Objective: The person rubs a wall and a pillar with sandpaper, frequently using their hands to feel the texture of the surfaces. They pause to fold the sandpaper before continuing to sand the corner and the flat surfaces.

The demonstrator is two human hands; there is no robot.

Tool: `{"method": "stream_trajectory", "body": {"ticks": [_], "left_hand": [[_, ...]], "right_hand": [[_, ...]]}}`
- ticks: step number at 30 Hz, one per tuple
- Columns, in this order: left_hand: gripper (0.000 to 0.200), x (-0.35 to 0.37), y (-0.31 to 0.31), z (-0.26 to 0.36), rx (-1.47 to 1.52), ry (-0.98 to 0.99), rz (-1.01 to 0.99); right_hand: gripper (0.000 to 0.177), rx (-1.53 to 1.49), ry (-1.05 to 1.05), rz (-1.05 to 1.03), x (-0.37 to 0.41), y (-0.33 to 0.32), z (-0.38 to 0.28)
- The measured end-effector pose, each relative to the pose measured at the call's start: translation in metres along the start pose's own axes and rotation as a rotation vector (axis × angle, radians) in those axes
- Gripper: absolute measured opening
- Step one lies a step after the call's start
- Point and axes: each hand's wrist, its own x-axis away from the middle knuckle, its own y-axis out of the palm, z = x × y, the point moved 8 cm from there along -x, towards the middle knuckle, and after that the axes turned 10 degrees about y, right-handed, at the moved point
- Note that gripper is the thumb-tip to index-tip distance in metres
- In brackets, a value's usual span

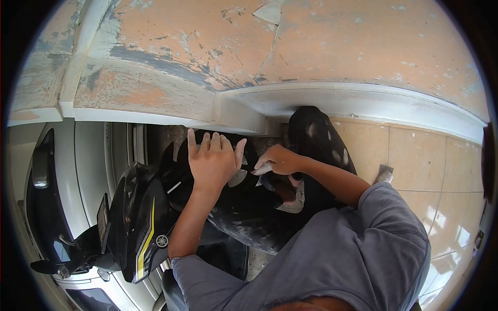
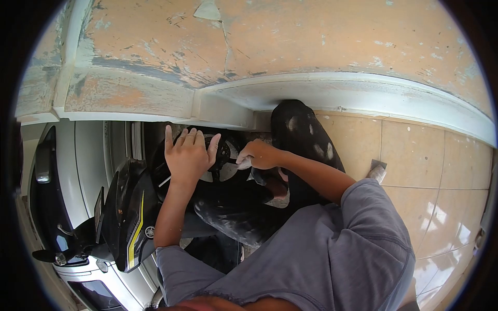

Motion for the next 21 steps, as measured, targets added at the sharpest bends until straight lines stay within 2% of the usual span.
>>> {"method": "stream_trajectory", "body": {"ticks": [1,2,3,5,6,8,9,10,11,12,13,14,16,18,20,21], "left_hand": [[0.047,0.019,-0.034,0.005,-0.029,0.177,0.655],[0.048,0.030,-0.048,0.000,-0.141,0.189,0.872],[0.048,0.042,-0.090,0.000,-0.255,0.196,1.088],[0.064,0.024,-0.113,-0.033,-0.430,-0.215,0.980],[0.064,0.016,-0.107,-0.043,-0.426,-0.222,0.982],[0.077,-0.012,-0.073,-0.058,-0.676,-0.391,0.703],[0.089,-0.019,-0.050,-0.047,-0.669,-0.346,0.586],[0.092,-0.026,-0.021,-0.029,-0.559,-0.253,0.440],[0.095,-0.031,0.012,-0.007,-0.510,-0.090,0.214],[0.092,-0.029,0.042,0.011,-0.421,0.035,0.041],[0.082,-0.014,0.032,0.022,-0.146,0.097,-0.048],[0.082,-0.010,0.007,0.020,-0.156,0.102,-0.042],[0.070,0.008,-0.021,0.008,0.254,0.009,-0.161],[0.063,0.035,-0.096,-0.022,0.000,0.120,0.727],[0.060,0.054,-0.136,-0.058,-0.377,-0.063,1.167],[0.060,0.044,-0.134,-0.064,-0.379,-0.068,1.163]], "right_hand": [[0.043,0.008,-0.027,-0.021,0.000,0.007,0.002],[0.044,0.015,-0.053,-0.047,0.001,0.016,0.003],[0.044,0.011,-0.054,-0.056,0.000,0.022,0.006],[0.045,0.044,-0.047,-0.094,-0.001,0.032,0.009],[0.045,0.051,-0.047,-0.098,0.002,0.031,0.004],[0.045,0.072,0.072,-0.196,0.009,0.032,0.000],[0.045,0.076,0.070,-0.186,0.009,0.029,0.003],[0.045,0.050,0.048,-0.185,0.010,0.028,0.007],[0.044,0.020,0.026,-0.193,0.012,0.030,0.008],[0.044,0.018,0.023,-0.188,0.015,0.030,0.005],[0.044,0.030,0.039,-0.189,0.016,0.025,0.000],[0.044,0.037,0.058,-0.190,0.016,0.021,-0.003],[0.044,0.029,0.081,-0.199,0.018,0.020,-0.008],[0.044,0.033,0.101,-0.230,0.017,0.026,-0.007],[0.044,0.058,0.101,-0.272,0.015,0.035,-0.005],[0.044,0.058,0.098,-0.278,0.014,0.038,-0.007]]}}
